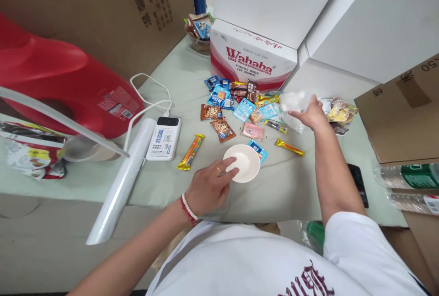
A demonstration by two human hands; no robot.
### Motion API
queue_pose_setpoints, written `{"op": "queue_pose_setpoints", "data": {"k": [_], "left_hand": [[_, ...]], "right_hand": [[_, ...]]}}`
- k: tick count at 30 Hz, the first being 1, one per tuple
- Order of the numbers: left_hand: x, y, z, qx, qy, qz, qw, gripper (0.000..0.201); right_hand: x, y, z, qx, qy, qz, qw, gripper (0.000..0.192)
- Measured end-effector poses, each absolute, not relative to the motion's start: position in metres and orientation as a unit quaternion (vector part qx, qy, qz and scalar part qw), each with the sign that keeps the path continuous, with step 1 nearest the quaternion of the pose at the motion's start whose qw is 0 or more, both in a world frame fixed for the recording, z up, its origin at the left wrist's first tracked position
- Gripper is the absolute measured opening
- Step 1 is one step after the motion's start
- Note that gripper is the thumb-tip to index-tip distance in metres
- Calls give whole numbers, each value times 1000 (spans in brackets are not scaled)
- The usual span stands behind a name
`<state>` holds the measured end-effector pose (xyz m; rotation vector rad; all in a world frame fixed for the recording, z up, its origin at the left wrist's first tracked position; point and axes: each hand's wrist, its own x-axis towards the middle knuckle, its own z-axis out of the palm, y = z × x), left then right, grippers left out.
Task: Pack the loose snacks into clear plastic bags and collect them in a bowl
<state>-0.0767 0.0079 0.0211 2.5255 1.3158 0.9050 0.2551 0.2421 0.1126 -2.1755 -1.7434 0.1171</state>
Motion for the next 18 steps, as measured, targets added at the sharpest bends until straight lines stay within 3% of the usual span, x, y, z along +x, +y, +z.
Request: {"op": "queue_pose_setpoints", "data": {"k": [2, 5, 8, 10, 15, 18], "left_hand": [[-75, 7, 25, 850, 433, 287, 83, 22], [-64, 9, 32, 842, 418, 314, 135, 20], [-44, 12, 42, 834, 384, 340, 204, 21], [-29, 14, 47, 829, 357, 359, 239, 21], [-18, 17, 52, 811, 353, 392, 255, 43], [-40, 20, 45, 779, 426, 392, 241, 39]], "right_hand": [[258, 218, 112, -755, -625, 29, 195, 90], [245, 136, 110, -616, -738, 58, 268, 57], [227, 48, 102, -395, -883, 168, 190, 46], [227, 10, 93, -373, -896, 160, 177, 34], [321, -2, 82, -630, -747, 56, 205, 21], [415, 35, 85, -817, -557, -58, 138, 35]]}}
